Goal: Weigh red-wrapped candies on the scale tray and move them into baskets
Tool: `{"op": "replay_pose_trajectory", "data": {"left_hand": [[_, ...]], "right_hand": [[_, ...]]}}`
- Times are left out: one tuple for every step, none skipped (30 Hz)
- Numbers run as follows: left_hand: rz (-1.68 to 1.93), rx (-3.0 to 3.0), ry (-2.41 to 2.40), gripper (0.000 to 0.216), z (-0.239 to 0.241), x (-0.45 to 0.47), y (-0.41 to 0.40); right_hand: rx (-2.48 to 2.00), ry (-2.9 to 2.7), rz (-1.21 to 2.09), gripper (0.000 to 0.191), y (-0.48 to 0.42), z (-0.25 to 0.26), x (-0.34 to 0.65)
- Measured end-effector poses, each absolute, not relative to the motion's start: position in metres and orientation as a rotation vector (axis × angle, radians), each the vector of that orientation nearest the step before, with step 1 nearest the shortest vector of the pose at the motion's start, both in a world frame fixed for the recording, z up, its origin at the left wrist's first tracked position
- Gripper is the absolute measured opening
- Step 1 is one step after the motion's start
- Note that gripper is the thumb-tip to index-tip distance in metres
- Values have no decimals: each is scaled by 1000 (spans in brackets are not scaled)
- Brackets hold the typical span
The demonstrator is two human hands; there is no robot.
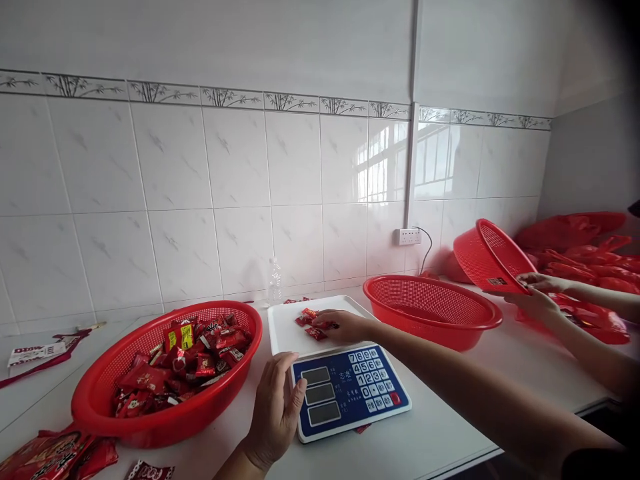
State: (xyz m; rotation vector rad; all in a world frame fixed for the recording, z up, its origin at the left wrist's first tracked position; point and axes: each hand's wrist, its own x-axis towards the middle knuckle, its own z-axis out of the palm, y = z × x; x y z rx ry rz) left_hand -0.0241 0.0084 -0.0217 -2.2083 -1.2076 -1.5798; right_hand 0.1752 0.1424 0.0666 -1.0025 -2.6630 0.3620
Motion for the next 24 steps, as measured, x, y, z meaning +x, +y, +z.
{"op": "replay_pose_trajectory", "data": {"left_hand": [[-1587, -2204, -1209, 31, -22, -24, 8], [-1592, -2202, -1209, 31, -22, -24, 8], [-1594, -2203, -1213, 30, -22, -24, 8], [-1596, -2206, -1219, 30, -22, -24, 8], [-1599, -2207, -1228, 30, -22, -25, 8], [-1603, -2207, -1235, 30, -22, -25, 8], [-1607, -2206, -1239, 31, -21, -25, 8], [-1611, -2205, -1243, 31, -21, -25, 8], [-1614, -2205, -1244, 32, -20, -25, 8], [-1614, -2207, -1243, 32, -20, -24, 7], [-1610, -2214, -1242, 32, -19, -24, 7], [-1604, -2223, -1242, 32, -18, -24, 6], [-1595, -2235, -1243, 32, -18, -23, 5], [-1585, -2251, -1244, 32, -17, -23, 5], [-1572, -2268, -1245, 33, -17, -22, 4], [-1557, -2284, -1246, 33, -17, -22, 4], [-1540, -2297, -1248, 34, -16, -22, 4], [-1519, -2308, -1244, 35, -16, -22, 4], [-1495, -2318, -1234, 36, -16, -23, 3], [-1471, -2324, -1214, 38, -15, -24, 2], [-1449, -2325, -1191, 39, -13, -26, 1], [-1426, -2322, -1170, 41, -10, -29, -1], [-1403, -2318, -1156, 42, -5, -32, -4], [-1380, -2305, -1170, 43, 2, -37, -8]], "right_hand": [[-1016, -2646, 368, 44, 144, 68, 175], [-1026, -2631, 372, 46, 146, 70, 174], [-1035, -2621, 375, 48, 149, 71, 172], [-1044, -2614, 377, 52, 152, 73, 170], [-1053, -2613, 379, 55, 155, 74, 166], [-1062, -2616, 382, 59, 159, 74, 162], [-1068, -2625, 386, 61, 162, 74, 158], [-1070, -2639, 392, 62, 166, 73, 153], [-1065, -2654, 399, 63, 169, 72, 149], [-1052, -2672, 409, 62, 171, 71, 146], [-1031, -2692, 422, 60, 173, 70, 143], [-1004, -2709, 439, 58, 175, 68, 142], [-977, -2723, 459, 55, 176, 67, 141], [-952, -2730, 482, 53, 177, 67, 142], [-932, -2730, 505, 51, 178, 67, 144], [-920, -2720, 525, 50, 179, 67, 147], [-914, -2699, 541, 50, 180, 68, 151], [-912, -2669, 553, 50, 181, 70, 157], [-912, -2629, 560, 52, 181, 72, 163], [-916, -2580, 562, 53, 182, 74, 169], [-919, -2528, 561, 55, 181, 77, 175], [-920, -2479, 558, 57, 180, 80, 181], [-917, -2421, 558, 58, 177, 84, 186], [-904, -2364, 562, 58, 172, 88, 191]]}}
